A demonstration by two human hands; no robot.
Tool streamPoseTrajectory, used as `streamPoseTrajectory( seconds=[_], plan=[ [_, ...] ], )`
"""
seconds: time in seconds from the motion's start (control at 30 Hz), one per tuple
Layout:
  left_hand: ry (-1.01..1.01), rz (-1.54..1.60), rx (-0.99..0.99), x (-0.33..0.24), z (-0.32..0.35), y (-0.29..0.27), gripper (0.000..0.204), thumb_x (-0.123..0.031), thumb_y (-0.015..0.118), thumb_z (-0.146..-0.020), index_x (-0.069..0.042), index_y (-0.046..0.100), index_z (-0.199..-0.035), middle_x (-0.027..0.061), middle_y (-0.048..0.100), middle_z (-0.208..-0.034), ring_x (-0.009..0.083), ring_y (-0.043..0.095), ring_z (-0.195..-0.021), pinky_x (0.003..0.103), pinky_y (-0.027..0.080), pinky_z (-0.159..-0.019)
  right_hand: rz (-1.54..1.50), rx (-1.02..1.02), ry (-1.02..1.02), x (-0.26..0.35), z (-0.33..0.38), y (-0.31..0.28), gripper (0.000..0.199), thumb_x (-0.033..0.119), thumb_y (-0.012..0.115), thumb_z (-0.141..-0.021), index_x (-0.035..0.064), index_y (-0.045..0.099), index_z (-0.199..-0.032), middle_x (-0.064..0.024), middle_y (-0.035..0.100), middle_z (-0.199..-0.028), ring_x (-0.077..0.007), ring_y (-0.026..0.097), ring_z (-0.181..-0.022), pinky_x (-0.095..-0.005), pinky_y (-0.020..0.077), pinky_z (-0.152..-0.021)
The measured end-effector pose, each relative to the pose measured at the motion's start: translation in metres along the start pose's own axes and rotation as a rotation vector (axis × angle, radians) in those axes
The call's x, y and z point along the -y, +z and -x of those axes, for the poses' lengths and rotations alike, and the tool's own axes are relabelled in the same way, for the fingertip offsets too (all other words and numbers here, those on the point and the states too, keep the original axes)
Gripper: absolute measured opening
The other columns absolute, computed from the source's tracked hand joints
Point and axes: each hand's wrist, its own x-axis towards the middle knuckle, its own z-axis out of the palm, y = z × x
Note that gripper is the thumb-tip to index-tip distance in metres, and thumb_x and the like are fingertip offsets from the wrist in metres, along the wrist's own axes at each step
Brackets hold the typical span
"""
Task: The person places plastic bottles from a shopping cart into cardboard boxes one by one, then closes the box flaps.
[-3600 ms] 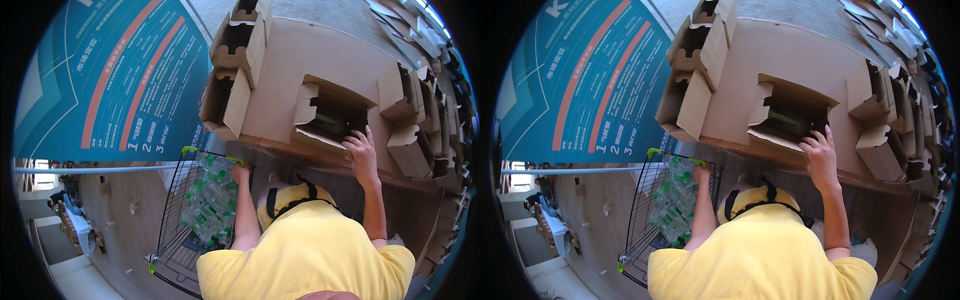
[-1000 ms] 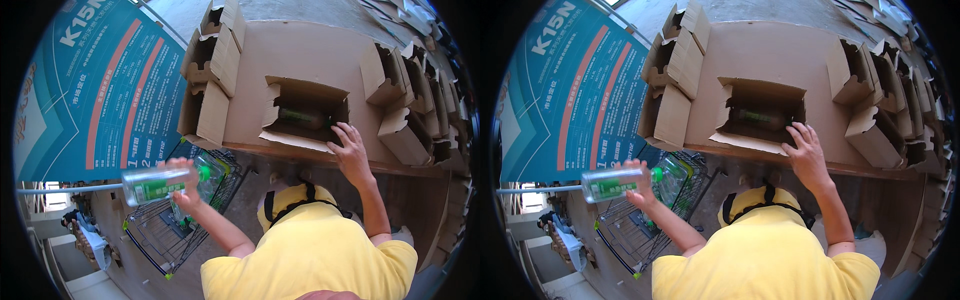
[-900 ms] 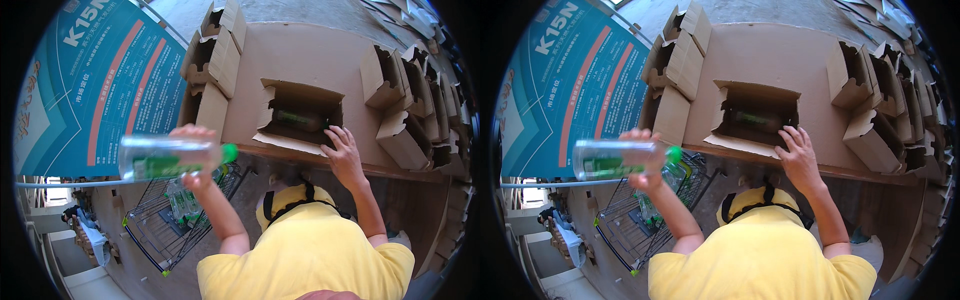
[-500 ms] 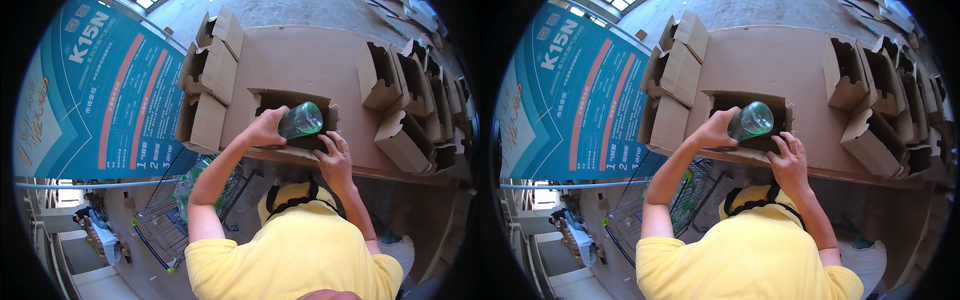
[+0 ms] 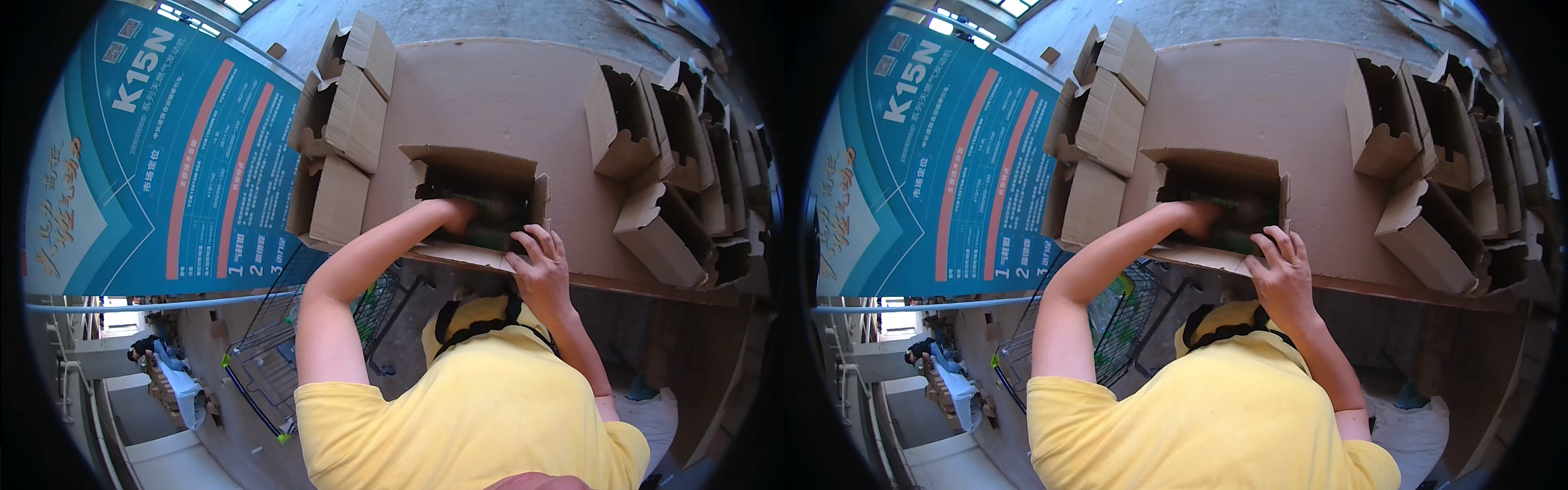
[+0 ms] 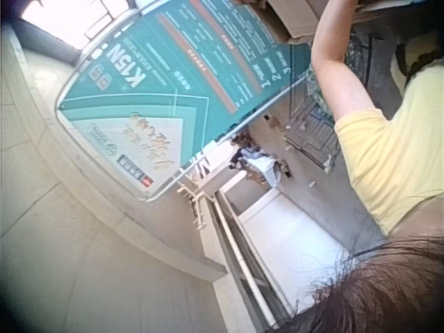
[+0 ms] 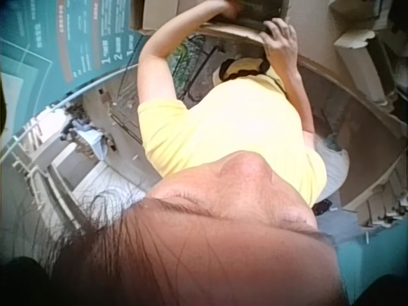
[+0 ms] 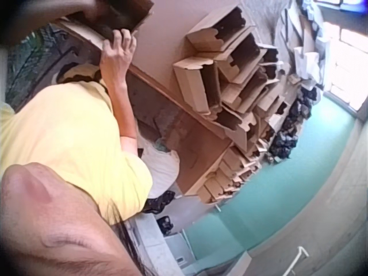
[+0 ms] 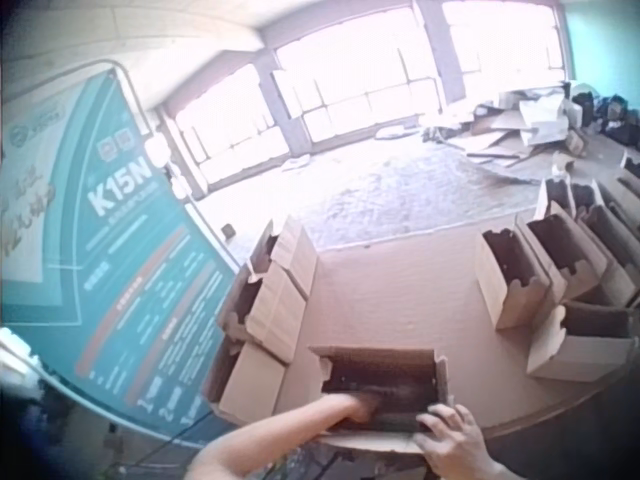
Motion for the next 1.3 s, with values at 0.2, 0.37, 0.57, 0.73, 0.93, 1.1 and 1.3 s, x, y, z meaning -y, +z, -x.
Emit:
streamPoseTrajectory(
  seconds=[0.2, 0.37, 0.57, 0.73, 0.93, 1.1, 1.3],
  plan=[
    [0.140, 0.273, -0.553, -0.016, 0.064, 0.010, 0.046, -0.012, 0.065, -0.080, -0.001, 0.056, -0.123, 0.0215, 0.060, -0.119, 0.0351, 0.057, -0.111, 0.040, 0.044, -0.097, -0.023, 0.012, -0.068, -0.004, -0.001, -0.001, 0.022, 0.001, 0.067, -0.074, 0.0075, 0.070, -0.094, -0.0135, 0.055, -0.124, -0.0302, 0.045, -0.125, -0.0480, 0.0339, -0.105],
    [0.099, 0.602, -1.418, -0.048, 0.153, 0.025, 0.053, -0.025, 0.068, -0.082, -0.003, 0.054, -0.127, 0.0179, 0.053, -0.132, 0.0330, 0.049, -0.125, 0.040, 0.038, -0.105, -0.159, -0.219, -0.021, -0.008, 0.001, -0.004, 0.059, 0.010, 0.073, -0.076, 0.0143, 0.050, -0.130, -0.0163, 0.042, -0.140, -0.0337, 0.036, -0.133, -0.0461, 0.0322, -0.109],
    [0.026, 0.761, -1.473, -0.031, 0.153, 0.092, 0.066, -0.035, 0.077, -0.074, -0.005, 0.054, -0.128, 0.0177, 0.052, -0.134, 0.0325, 0.046, -0.129, 0.040, 0.036, -0.106, -0.371, -0.143, 0.120, -0.014, 0.014, 0.015, 0.074, 0.018, 0.076, -0.077, 0.0078, 0.037, -0.139, -0.0154, 0.048, -0.138, -0.0344, 0.044, -0.129, -0.0465, 0.0343, -0.108],
    [0.118, 0.833, -1.343, -0.004, 0.138, 0.088, 0.059, -0.026, 0.076, -0.077, -0.003, 0.054, -0.127, 0.0155, 0.065, -0.113, 0.0289, 0.060, -0.112, 0.038, 0.044, -0.098, -0.411, -0.181, 0.268, -0.001, 0.006, 0.022, 0.042, 0.015, 0.066, -0.084, 0.0036, 0.055, -0.123, -0.0147, 0.063, -0.116, -0.0318, 0.056, -0.115, -0.0440, 0.0378, -0.105],
    [0.027, 0.837, -1.300, 0.014, 0.132, 0.075, 0.062, -0.021, 0.077, -0.075, -0.003, 0.052, -0.128, 0.0157, 0.067, -0.105, 0.0292, 0.063, -0.103, 0.036, 0.047, -0.093, -0.439, -0.262, 0.582, 0.002, 0.003, 0.039, 0.037, 0.014, 0.063, -0.087, 0.0028, 0.057, -0.122, -0.0138, 0.065, -0.114, -0.0272, 0.060, -0.110, -0.0372, 0.0435, -0.096],
    [-0.060, 0.562, -1.477, 0.024, 0.118, 0.076, 0.084, -0.026, 0.077, -0.074, -0.008, 0.033, -0.144, 0.0155, 0.047, -0.136, 0.0290, 0.044, -0.127, 0.038, 0.036, -0.104, -0.180, -0.423, 0.531, 0.005, -0.007, 0.050, 0.051, 0.015, 0.066, -0.086, 0.0041, 0.048, -0.133, -0.0149, 0.055, -0.129, -0.0271, 0.050, -0.122, -0.0369, 0.0383, -0.102],
    [-0.030, 0.189, -1.426, 0.028, 0.120, 0.040, 0.101, -0.020, 0.080, -0.069, -0.008, 0.020, -0.148, 0.0145, 0.028, -0.150, 0.0317, 0.026, -0.139, 0.040, 0.023, -0.114, -0.265, -0.292, 0.580, -0.005, -0.003, 0.062, 0.059, 0.019, 0.062, -0.089, 0.0038, 0.038, -0.141, -0.0192, 0.049, -0.135, -0.0325, 0.046, -0.127, -0.0390, 0.0345, -0.106]
  ],
)
